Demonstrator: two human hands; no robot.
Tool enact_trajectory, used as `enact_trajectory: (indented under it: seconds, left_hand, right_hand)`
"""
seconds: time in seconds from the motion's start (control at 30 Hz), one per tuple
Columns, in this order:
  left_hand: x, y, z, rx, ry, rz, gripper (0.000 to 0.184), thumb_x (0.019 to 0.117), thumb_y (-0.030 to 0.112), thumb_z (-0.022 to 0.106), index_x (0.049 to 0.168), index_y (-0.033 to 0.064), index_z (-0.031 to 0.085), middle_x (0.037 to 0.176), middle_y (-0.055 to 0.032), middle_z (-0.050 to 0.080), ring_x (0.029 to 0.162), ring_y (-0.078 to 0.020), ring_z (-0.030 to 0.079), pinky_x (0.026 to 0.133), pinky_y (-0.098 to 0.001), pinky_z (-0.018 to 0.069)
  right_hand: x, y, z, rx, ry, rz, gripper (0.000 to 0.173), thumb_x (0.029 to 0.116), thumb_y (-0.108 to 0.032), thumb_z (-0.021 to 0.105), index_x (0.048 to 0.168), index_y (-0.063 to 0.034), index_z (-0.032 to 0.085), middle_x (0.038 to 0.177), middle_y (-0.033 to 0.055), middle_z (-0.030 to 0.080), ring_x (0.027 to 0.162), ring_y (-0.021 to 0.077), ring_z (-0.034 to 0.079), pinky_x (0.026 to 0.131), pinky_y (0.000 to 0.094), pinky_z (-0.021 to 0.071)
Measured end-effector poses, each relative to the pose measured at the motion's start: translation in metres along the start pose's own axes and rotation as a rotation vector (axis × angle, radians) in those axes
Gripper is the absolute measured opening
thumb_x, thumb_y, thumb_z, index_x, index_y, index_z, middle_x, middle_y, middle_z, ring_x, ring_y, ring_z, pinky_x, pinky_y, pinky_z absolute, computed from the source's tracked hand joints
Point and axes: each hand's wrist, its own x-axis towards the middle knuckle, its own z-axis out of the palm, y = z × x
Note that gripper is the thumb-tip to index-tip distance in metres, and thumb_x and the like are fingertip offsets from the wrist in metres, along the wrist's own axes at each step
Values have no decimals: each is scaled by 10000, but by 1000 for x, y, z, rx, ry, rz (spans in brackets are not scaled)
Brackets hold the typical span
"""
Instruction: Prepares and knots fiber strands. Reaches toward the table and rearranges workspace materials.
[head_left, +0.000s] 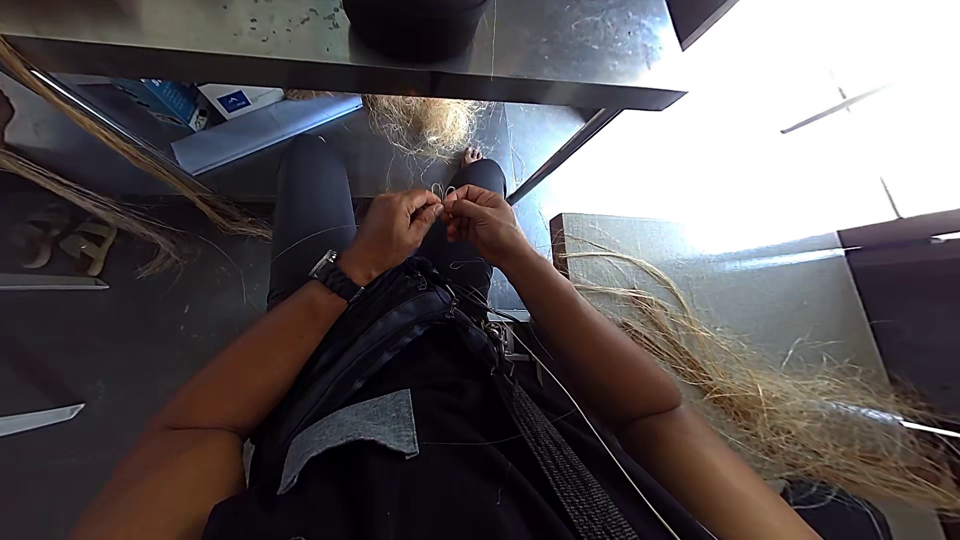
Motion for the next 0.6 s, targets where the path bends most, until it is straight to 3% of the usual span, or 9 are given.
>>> enact_trajectory:
  seconds: [0.13, 0.3, 0.6]
  left_hand:
    - [-1, 0, -1, -13, 6, -34, 254, 1070, 243, 541, 1071, 80, 735, 850, -18, 699, 740, -66, 639, 719, -264, 540]
    - [0, -5, -1, -96, 16, -161, 292, 1085, 272, 503, 1050, 106, 741, 736, 26, 655, 641, -56, 599, 635, -279, 511]
    - [-1, -2, -2, -40, -1, -155, 348, 1102, 302, 463, 1007, 94, 725, 699, 10, 606, 625, -83, 572, 622, -298, 487]
  right_hand:
    - [0, 2, 1, -99, -34, -62, 82, 1025, -36, 552, 988, 5, 612, 847, 96, 699, 603, 130, 642, 579, 279, 579]
    - [0, 4, 2, -250, -76, -138, 73, 1005, -36, 605, 1019, 29, 637, 876, 103, 712, 611, 123, 641, 575, 264, 567]
    - [0, 6, 3, -390, -70, -248, 49, 973, -22, 627, 988, 18, 652, 837, 85, 699, 606, 117, 641, 560, 260, 565]
